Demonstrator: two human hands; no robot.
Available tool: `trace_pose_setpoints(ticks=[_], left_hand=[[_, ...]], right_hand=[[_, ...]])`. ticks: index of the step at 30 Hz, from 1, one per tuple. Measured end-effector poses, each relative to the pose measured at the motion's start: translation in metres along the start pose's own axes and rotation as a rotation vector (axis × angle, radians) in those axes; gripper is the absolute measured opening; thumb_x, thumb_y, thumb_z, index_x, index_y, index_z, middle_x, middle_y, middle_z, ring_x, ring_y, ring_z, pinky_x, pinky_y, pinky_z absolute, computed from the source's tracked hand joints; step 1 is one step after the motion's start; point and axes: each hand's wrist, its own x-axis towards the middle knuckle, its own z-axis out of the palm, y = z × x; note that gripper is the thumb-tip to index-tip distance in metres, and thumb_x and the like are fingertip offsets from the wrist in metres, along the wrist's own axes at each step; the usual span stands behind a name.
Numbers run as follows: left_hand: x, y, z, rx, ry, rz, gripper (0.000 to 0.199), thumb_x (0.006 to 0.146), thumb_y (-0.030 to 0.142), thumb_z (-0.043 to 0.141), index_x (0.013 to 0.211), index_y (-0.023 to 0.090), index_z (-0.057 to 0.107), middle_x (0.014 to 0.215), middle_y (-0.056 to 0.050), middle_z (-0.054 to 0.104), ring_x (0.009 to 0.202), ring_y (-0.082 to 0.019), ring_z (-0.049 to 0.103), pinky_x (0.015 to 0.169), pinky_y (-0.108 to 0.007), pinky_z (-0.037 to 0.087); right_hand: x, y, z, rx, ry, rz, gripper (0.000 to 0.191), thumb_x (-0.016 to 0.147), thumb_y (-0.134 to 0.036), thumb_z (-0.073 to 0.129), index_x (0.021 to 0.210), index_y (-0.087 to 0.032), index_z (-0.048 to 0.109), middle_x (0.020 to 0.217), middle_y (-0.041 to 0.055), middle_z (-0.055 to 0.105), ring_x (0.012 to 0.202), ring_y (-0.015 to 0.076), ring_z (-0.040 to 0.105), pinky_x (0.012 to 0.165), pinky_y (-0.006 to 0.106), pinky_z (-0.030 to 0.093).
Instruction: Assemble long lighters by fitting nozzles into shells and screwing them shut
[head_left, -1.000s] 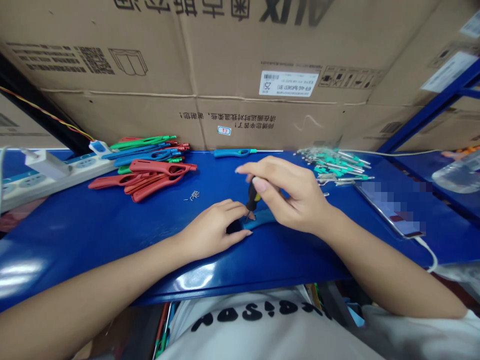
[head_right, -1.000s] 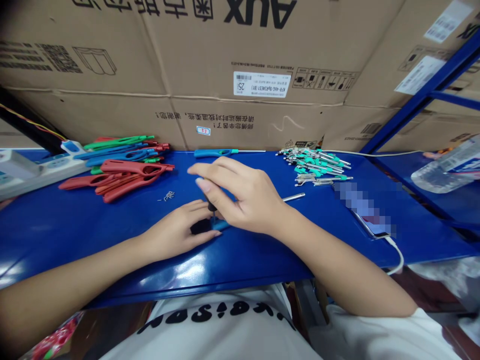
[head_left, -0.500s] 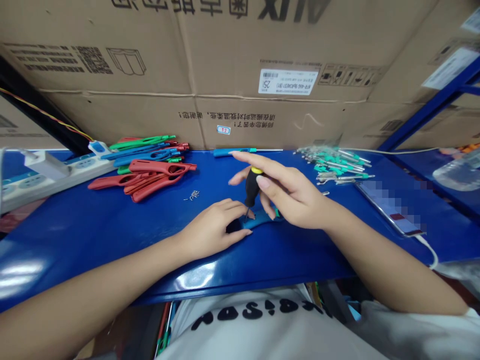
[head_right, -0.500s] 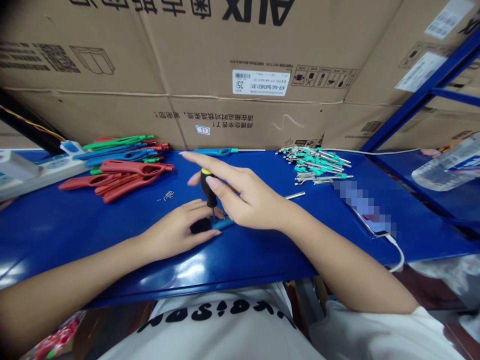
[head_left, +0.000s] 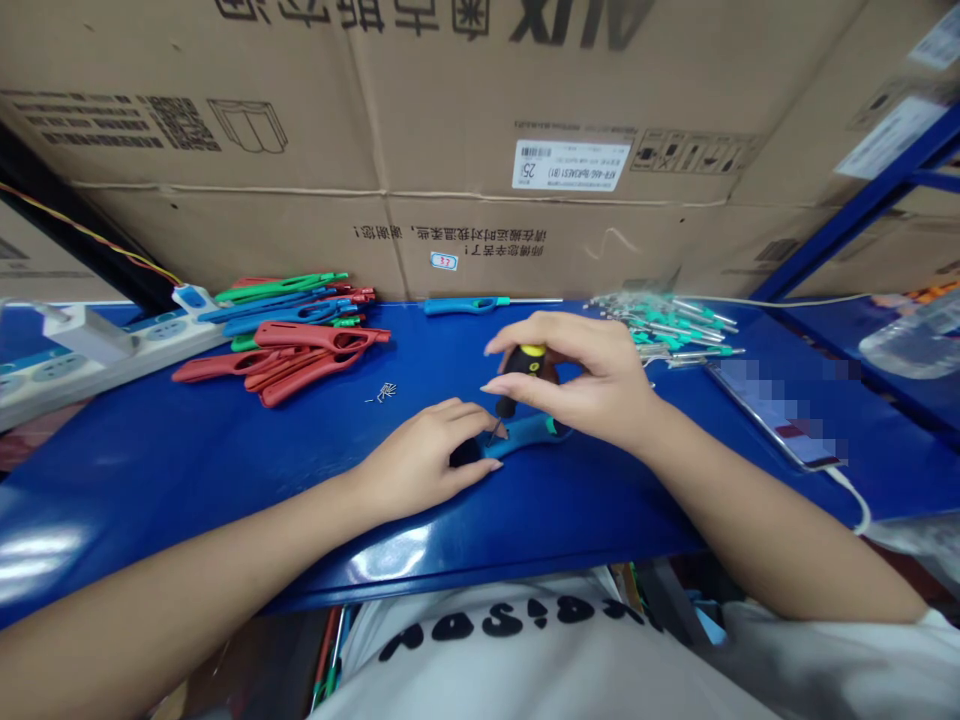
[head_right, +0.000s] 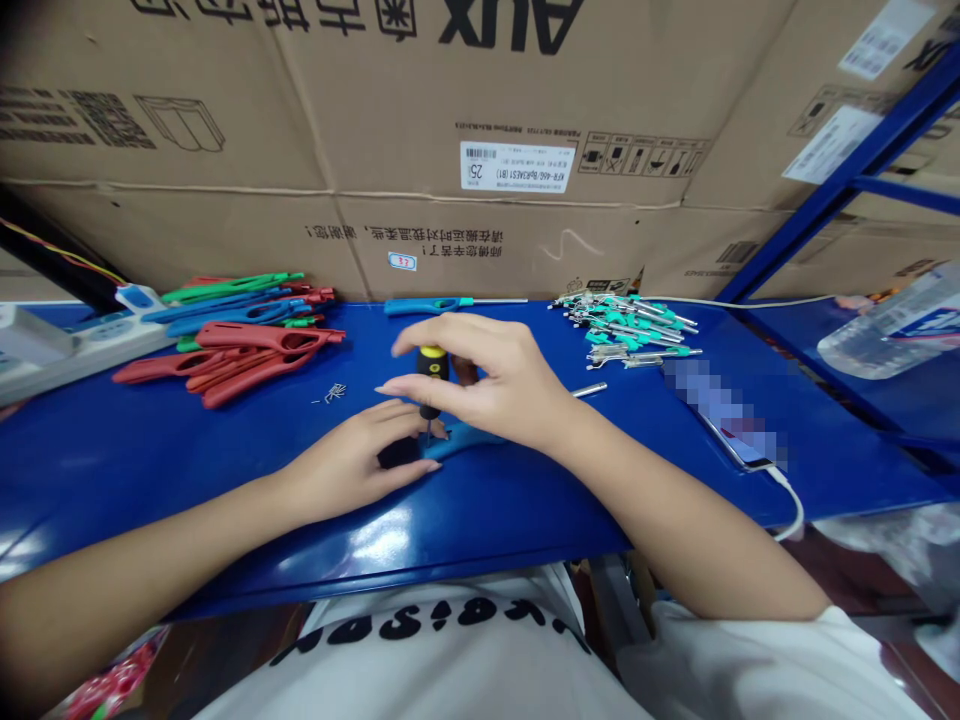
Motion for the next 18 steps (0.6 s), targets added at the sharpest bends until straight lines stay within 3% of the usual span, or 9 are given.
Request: trace_pose_setpoints(ticks=[2, 6, 8, 11, 14, 16, 18], left_hand=[[0.0001, 0.0001, -0.0003, -0.003, -0.001, 0.004, 0.020, 0.092, 0.028, 0.066, 0.111, 0.022, 0.064, 0.113, -0.005, 0.069, 0.109, -0.024, 0.062, 0.097, -0.040, 0.049], [0.0001, 0.0000, -0.0002, -0.008, -0.002, 0.005, 0.021, 0.092, 0.029, 0.066, 0.112, 0.022, 0.063, 0.113, -0.005, 0.069, 0.107, -0.023, 0.062, 0.096, -0.039, 0.049], [-0.0002, -0.0003, 0.0003, -0.003, 0.003, 0.004, 0.022, 0.092, 0.029, 0.066, 0.112, 0.023, 0.063, 0.114, -0.005, 0.069, 0.108, -0.024, 0.062, 0.097, -0.040, 0.049], [-0.0004, -0.0007, 0.0008, -0.002, 0.016, 0.005, 0.021, 0.091, 0.029, 0.067, 0.111, 0.022, 0.063, 0.113, -0.005, 0.069, 0.108, -0.024, 0.063, 0.097, -0.040, 0.049], [-0.0002, -0.0007, 0.0006, -0.003, 0.015, 0.004, 0.022, 0.091, 0.029, 0.066, 0.112, 0.022, 0.064, 0.113, -0.005, 0.069, 0.107, -0.023, 0.064, 0.096, -0.039, 0.051], [0.0000, -0.0006, 0.0003, -0.005, 0.012, 0.001, 0.023, 0.092, 0.030, 0.066, 0.113, 0.023, 0.065, 0.114, -0.005, 0.069, 0.108, -0.024, 0.063, 0.096, -0.040, 0.051], [0.0002, -0.0006, 0.0003, -0.009, 0.018, 0.002, 0.023, 0.092, 0.030, 0.065, 0.113, 0.023, 0.065, 0.115, -0.005, 0.069, 0.108, -0.024, 0.063, 0.096, -0.042, 0.051]], right_hand=[[-0.0006, 0.0020, -0.0009, -0.081, 0.031, -0.038, 0.029, 0.095, -0.041, 0.062, 0.110, -0.019, 0.071, 0.099, 0.0079, 0.075, 0.086, 0.0178, 0.069, 0.080, 0.031, 0.057], [-0.0002, 0.0008, -0.0020, 0.043, -0.107, 0.037, 0.040, 0.107, -0.031, 0.032, 0.140, -0.023, 0.054, 0.121, 0.0072, 0.070, 0.077, 0.0107, 0.068, 0.074, 0.027, 0.057], [0.0001, -0.0006, -0.0019, 0.085, -0.142, 0.033, 0.037, 0.106, -0.032, 0.039, 0.137, -0.023, 0.056, 0.114, 0.0048, 0.072, 0.073, 0.0092, 0.066, 0.070, 0.024, 0.056], [-0.0009, -0.0016, -0.0010, -0.058, -0.065, -0.037, 0.032, 0.097, -0.040, 0.059, 0.122, -0.021, 0.066, 0.100, 0.0047, 0.074, 0.080, 0.0136, 0.068, 0.074, 0.025, 0.055], [-0.0023, -0.0023, 0.0000, -0.105, -0.081, -0.036, 0.038, 0.103, -0.038, 0.047, 0.135, -0.022, 0.058, 0.110, 0.0069, 0.073, 0.087, 0.0155, 0.069, 0.078, 0.029, 0.055], [-0.0025, -0.0024, 0.0005, 0.004, -0.147, 0.002, 0.042, 0.107, -0.032, 0.033, 0.145, -0.024, 0.048, 0.120, 0.0066, 0.071, 0.078, 0.0118, 0.067, 0.074, 0.028, 0.056], [-0.0021, -0.0015, 0.0009, 0.083, -0.168, 0.022, 0.039, 0.106, -0.034, 0.037, 0.141, -0.024, 0.051, 0.118, 0.0053, 0.071, 0.066, 0.0087, 0.063, 0.067, 0.025, 0.055]])
